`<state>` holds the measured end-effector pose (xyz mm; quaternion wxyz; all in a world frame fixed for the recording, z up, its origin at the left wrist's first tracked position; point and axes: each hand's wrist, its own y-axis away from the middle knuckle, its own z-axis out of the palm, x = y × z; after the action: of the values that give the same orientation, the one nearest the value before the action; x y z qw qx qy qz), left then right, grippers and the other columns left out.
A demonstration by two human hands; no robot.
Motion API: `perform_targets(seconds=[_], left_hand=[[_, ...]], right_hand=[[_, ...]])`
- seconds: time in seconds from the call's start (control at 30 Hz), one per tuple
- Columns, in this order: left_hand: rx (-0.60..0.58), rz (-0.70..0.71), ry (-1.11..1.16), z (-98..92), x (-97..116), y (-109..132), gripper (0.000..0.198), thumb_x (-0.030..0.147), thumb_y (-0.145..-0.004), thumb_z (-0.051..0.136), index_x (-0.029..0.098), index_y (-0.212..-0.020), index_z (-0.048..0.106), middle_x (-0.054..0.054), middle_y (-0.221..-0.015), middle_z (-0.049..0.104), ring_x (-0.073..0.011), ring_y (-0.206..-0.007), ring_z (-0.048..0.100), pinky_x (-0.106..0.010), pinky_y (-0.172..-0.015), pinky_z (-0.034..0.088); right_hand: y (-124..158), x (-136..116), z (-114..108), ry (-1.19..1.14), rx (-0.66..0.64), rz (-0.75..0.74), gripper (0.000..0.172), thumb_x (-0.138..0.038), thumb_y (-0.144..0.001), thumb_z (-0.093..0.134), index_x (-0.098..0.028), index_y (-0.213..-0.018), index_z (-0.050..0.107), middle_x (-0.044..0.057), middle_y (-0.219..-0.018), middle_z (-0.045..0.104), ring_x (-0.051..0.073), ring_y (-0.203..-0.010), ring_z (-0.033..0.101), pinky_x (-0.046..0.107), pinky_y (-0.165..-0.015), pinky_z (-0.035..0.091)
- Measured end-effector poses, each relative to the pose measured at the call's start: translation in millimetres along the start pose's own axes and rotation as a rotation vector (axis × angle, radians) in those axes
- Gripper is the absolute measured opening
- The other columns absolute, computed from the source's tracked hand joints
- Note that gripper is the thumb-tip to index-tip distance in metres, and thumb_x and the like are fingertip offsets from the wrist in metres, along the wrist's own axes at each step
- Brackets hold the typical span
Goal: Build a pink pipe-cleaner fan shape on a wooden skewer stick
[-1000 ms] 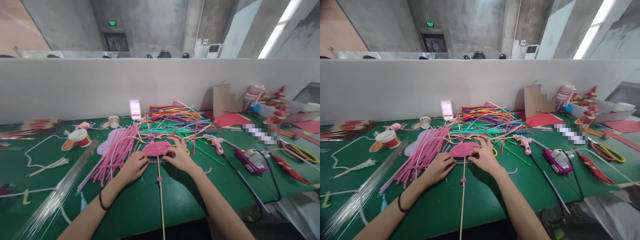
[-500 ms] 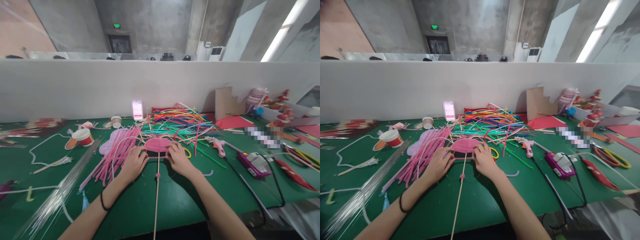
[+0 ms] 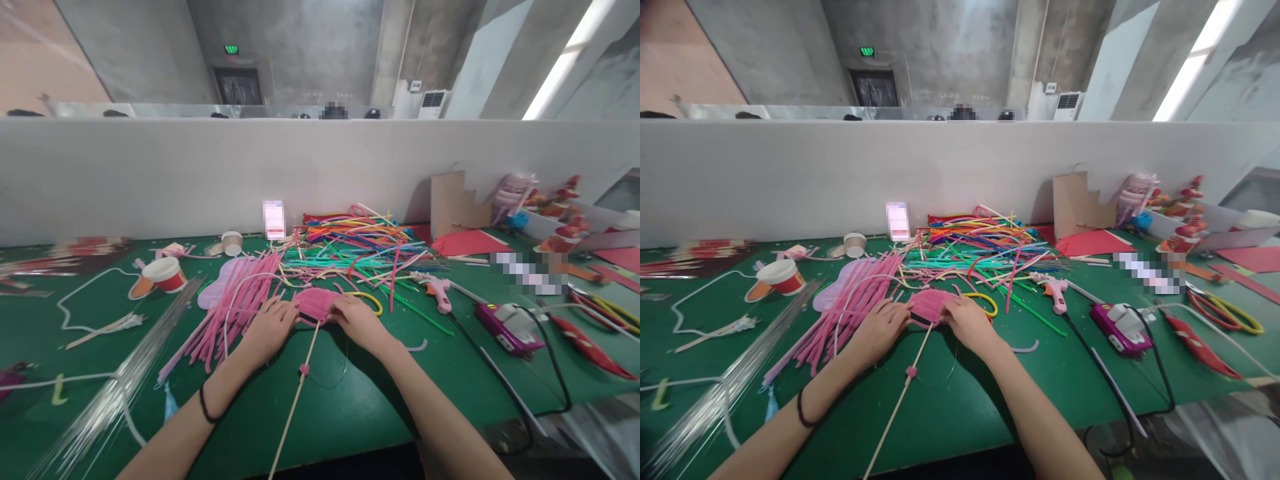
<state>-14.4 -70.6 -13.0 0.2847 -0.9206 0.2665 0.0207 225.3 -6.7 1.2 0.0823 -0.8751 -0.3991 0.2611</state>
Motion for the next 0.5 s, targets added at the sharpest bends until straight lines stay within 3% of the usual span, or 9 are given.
perform_targets(seconds=[0.2,0.33,0.5], left_hand=[[-0.043,0.02,0.034,-3.4,0.5,-0.5,0.019,0.019,-0.098,0.043,0.017,-0.101,0.061,-0.008,-0.099,0.071,-0.021,-0.093,0.066,-0.048,-0.1,0.043],[-0.005,-0.034,-0.001,-7.2,2.7,-1.3,0.018,0.02,-0.096,0.047,0.019,-0.103,0.064,-0.012,-0.12,0.066,-0.025,-0.113,0.059,-0.051,-0.106,0.039],[0.099,-0.222,0.0,-9.0,6.3,-4.3,0.019,0.02,-0.091,0.055,0.025,-0.107,0.064,-0.01,-0.142,0.051,-0.0306,-0.137,0.038,-0.057,-0.114,0.023]], right_hand=[[0.8,-2.3,2.5,-0.124,0.046,0.009,0.007,-0.014,-0.087,0.062,-0.018,-0.092,0.066,0.006,-0.092,0.071,0.02,-0.09,0.064,0.032,-0.082,0.048],[1.3,-4.4,3.6,-0.175,0.049,0.017,0.018,-0.009,-0.084,0.063,-0.018,-0.099,0.066,0.007,-0.097,0.072,0.021,-0.092,0.066,0.032,-0.082,0.049],[2.2,-7.0,6.4,-0.238,0.024,0.004,0.011,-0.014,-0.085,0.063,-0.017,-0.095,0.068,0.006,-0.093,0.073,0.019,-0.084,0.066,0.03,-0.075,0.05]])
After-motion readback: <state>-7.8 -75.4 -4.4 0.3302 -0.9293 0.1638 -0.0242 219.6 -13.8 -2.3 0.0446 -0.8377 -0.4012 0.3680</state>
